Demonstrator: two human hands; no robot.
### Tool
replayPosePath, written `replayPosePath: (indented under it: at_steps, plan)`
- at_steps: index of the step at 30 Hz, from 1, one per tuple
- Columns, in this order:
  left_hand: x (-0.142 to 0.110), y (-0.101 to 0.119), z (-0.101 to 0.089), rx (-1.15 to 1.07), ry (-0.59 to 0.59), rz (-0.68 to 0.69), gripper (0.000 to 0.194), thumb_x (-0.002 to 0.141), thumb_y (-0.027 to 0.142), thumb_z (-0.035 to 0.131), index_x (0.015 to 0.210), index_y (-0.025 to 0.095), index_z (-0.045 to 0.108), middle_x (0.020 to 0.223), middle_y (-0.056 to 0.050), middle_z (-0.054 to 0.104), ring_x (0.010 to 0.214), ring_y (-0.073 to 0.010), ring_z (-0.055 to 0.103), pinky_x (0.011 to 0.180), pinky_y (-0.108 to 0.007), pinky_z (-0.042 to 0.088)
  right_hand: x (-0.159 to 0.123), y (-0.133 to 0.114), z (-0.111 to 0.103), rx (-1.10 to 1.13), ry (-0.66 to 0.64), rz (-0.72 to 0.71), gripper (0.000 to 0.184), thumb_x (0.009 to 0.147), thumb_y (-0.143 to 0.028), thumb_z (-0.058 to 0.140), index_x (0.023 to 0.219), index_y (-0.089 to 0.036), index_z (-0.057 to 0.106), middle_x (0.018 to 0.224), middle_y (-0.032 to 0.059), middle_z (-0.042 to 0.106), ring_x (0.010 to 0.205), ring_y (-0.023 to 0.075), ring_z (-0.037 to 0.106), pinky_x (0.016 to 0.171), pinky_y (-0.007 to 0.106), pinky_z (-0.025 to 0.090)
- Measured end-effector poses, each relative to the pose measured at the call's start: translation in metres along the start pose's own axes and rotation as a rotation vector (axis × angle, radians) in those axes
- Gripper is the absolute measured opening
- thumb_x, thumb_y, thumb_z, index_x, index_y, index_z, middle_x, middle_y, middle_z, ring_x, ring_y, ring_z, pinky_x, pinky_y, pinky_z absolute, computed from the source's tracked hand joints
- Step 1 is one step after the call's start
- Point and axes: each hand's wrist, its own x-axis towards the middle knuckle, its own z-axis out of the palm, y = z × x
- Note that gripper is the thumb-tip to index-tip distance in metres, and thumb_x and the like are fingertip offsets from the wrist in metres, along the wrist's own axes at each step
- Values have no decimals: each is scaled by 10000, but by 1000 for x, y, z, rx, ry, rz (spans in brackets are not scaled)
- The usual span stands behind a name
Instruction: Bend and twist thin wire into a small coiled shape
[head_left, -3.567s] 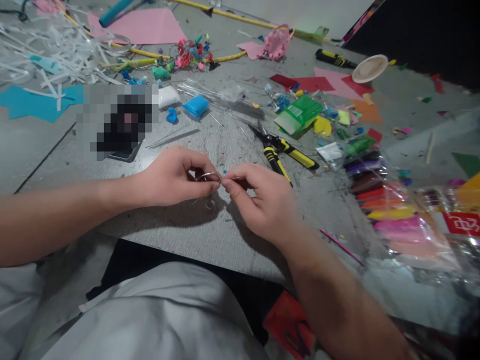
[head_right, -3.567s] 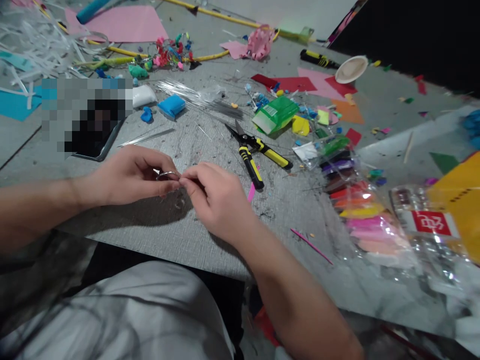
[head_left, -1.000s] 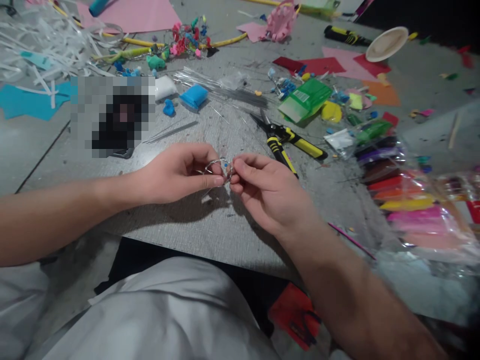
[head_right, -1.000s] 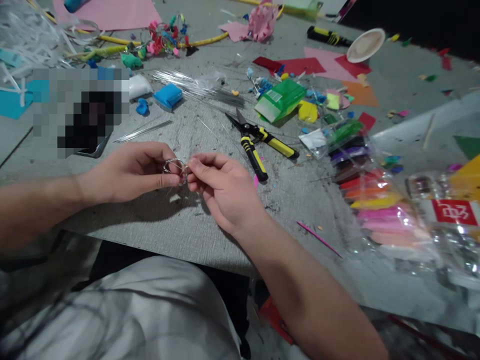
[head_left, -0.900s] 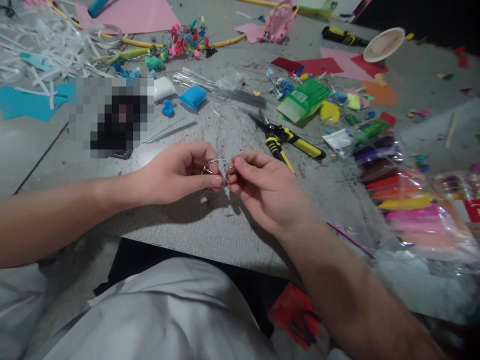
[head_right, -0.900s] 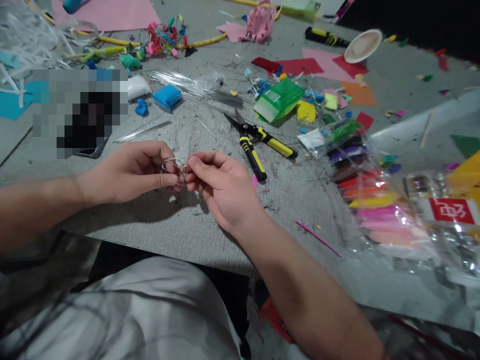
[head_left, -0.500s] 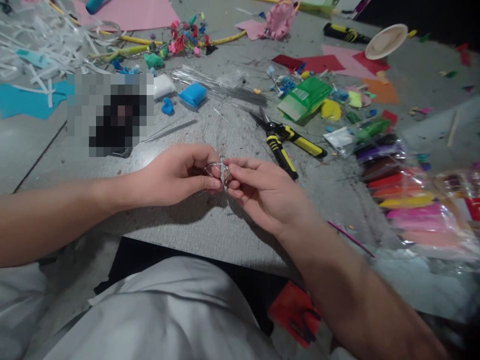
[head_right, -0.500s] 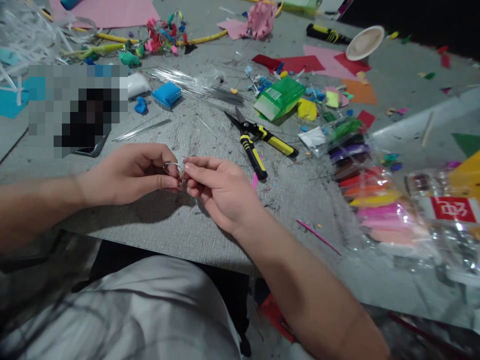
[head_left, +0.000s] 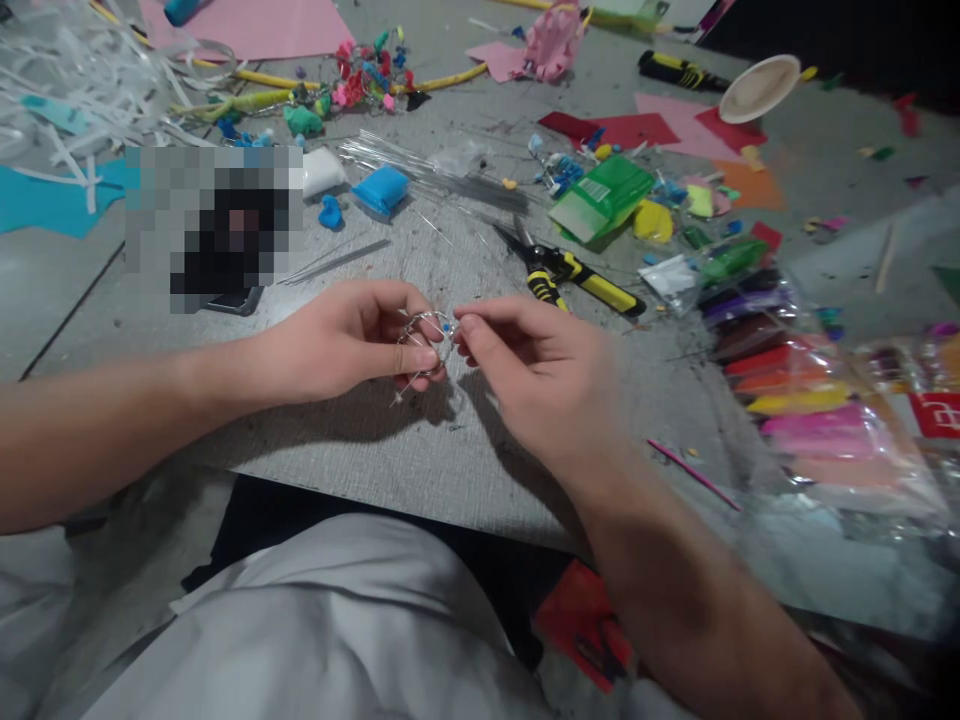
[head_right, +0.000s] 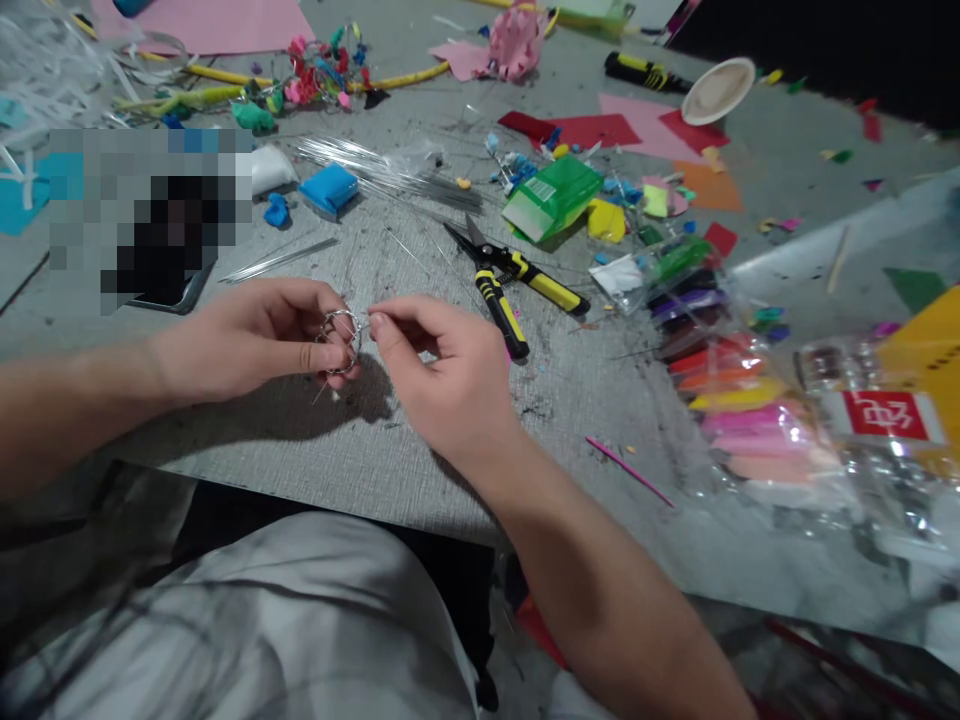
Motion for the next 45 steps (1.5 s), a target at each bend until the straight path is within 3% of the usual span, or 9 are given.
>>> replayPosePath:
  at_steps: [8,20,24,28,31,35,38,41,45]
  plan:
    - [0,3,0,-106,-22,-86,390,834,361,1087,994,209,766,855,-23,831,766,-187,819,717,-288,694,12,7,-14,-353,-97,-429,170,1032,-294,749,934,-378,860,1003,52,855,838,265,762,832,473,647]
    - [1,1,-2,-237,-44,-201,345,835,299,1096,996,205,806,854,-8,821,716,-136,765,716,-243,669,4,18,-21,-695,-153,-715,244,1121,-163,609,1126,-297,813,981,84,840,933,303,826,858,458,673]
    - [2,-2,-4,-236,-84,-182,347,873,317,1084,1030,198,798,864,-2,821,734,-131,766,730,-237,666,1,14,-16,-525,-124,-581,223,1112,-184,638,1087,-296,829,936,39,866,861,255,843,829,405,702]
    - [3,-5,-8,-180,-123,-124,337,907,356,1068,1027,200,794,901,-28,836,778,-158,785,748,-267,684,1,9,-2,68,-141,-31,65,1003,-311,864,943,-303,839,767,-25,815,609,193,749,521,309,618]
    - [4,-5,-8,-131,-113,-92,329,922,381,1055,1012,202,794,912,-28,839,794,-164,794,763,-279,696,5,8,7,365,-138,203,247,841,-423,1046,854,-288,840,672,-38,771,538,174,700,413,266,554]
    - [4,-4,-8,-83,-75,-58,347,910,400,1057,1011,195,796,893,-27,835,795,-180,812,764,-296,714,9,11,4,286,-124,134,184,879,-396,1004,877,-280,862,717,-28,808,577,172,728,489,275,619]
    - [4,-4,-8,-67,-53,-42,329,926,393,1046,1021,188,807,881,-38,837,800,-190,820,771,-306,718,9,13,-5,-11,-135,-120,51,965,-287,861,927,-289,894,827,-7,867,683,187,779,617,299,648]
    - [5,-4,-8,-38,-62,-16,313,955,407,1023,1013,182,813,862,-46,839,790,-200,818,781,-329,723,9,13,-10,-212,-150,-321,160,996,-231,773,960,-316,903,875,-9,891,761,206,817,737,332,663]
    - [5,-5,-7,-2,-74,0,321,946,411,1025,978,173,812,839,-50,835,770,-200,811,786,-342,729,7,13,-9,-227,-170,-362,153,987,-208,746,933,-306,850,822,-30,872,678,188,795,686,316,646]
